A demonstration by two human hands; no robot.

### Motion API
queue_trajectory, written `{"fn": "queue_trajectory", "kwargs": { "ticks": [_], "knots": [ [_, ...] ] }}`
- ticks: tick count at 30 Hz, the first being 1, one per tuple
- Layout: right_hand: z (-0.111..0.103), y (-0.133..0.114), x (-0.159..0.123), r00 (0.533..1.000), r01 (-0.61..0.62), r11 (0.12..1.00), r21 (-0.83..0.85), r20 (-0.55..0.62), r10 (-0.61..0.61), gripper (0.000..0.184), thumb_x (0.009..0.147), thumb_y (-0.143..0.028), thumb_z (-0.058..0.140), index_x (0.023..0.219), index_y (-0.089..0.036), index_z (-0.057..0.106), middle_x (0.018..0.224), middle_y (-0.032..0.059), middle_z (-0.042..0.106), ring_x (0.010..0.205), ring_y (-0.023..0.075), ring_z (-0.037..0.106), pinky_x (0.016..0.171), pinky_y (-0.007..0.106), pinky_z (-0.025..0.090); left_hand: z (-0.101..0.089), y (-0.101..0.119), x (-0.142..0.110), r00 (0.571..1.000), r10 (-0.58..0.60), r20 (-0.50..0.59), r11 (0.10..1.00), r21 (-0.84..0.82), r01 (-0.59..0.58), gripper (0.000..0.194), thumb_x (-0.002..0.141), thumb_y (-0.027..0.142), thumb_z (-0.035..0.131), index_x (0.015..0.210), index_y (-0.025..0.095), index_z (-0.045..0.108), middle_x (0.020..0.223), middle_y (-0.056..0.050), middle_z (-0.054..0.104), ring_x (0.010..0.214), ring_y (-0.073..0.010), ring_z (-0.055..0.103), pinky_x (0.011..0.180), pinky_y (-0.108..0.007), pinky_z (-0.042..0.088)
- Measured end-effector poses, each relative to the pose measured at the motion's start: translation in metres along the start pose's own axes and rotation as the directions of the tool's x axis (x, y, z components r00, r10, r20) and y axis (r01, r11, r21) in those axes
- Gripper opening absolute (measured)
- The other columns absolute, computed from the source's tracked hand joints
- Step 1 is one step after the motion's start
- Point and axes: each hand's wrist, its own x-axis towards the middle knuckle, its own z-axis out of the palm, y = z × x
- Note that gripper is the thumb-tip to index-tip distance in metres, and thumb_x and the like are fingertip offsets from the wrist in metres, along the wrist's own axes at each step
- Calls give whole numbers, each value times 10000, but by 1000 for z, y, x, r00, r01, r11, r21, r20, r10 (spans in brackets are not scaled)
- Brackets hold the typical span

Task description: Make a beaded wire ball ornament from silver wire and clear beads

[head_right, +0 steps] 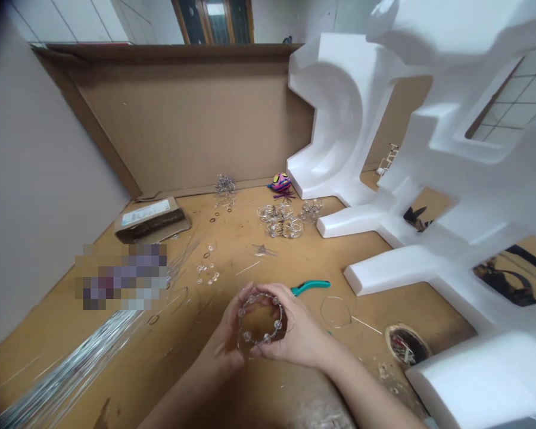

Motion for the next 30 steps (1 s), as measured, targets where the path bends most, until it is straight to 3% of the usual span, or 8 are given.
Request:
{"fn": "queue_trajectory", "kwargs": {
  "ticks": [1,4,7,13,30],
  "knots": [
    [-1,0,0,1000,-7,1000,20,20,6,809,546,-272,741,1252,-241,347,1268,115,427,1116,241,468,870,366,446,-3,-2,-1,999,30,33,998,60,-32,972,462,421,815,1320,253,390,1394,-77,365,1280,-340,300,1072,-435,236],
    [-4,1,-1,999,-24,1000,5,44,24,787,533,-261,735,1239,-232,390,1352,131,327,1213,274,381,931,400,401,-11,-12,-2,987,147,68,828,537,-160,1029,549,420,773,1397,268,211,1478,-92,165,1342,-351,133,1089,-511,122],
    [-5,4,-3,998,-47,998,-42,41,49,736,550,-264,722,1222,-240,422,1391,116,272,1259,266,329,977,398,361,-14,-18,-1,985,163,58,684,712,-156,1059,578,436,750,1414,275,119,1495,-100,78,1355,-351,61,1084,-542,90],
    [-7,5,-6,994,-83,989,-123,61,91,719,563,-291,723,1215,-273,420,1393,91,278,1221,250,386,990,401,352,-12,-21,-1,997,69,39,731,678,-77,1114,575,430,754,1424,240,57,1486,-142,95,1347,-367,99,1071,-545,157],
    [-2,7,-6,988,-126,975,-181,66,140,717,580,-296,716,1229,-287,412,1386,79,288,1178,260,425,951,423,392,-8,-20,1,999,36,15,746,665,-37,1104,578,438,747,1419,187,79,1465,-162,150,1345,-349,123,1082,-518,151]
  ]
}}
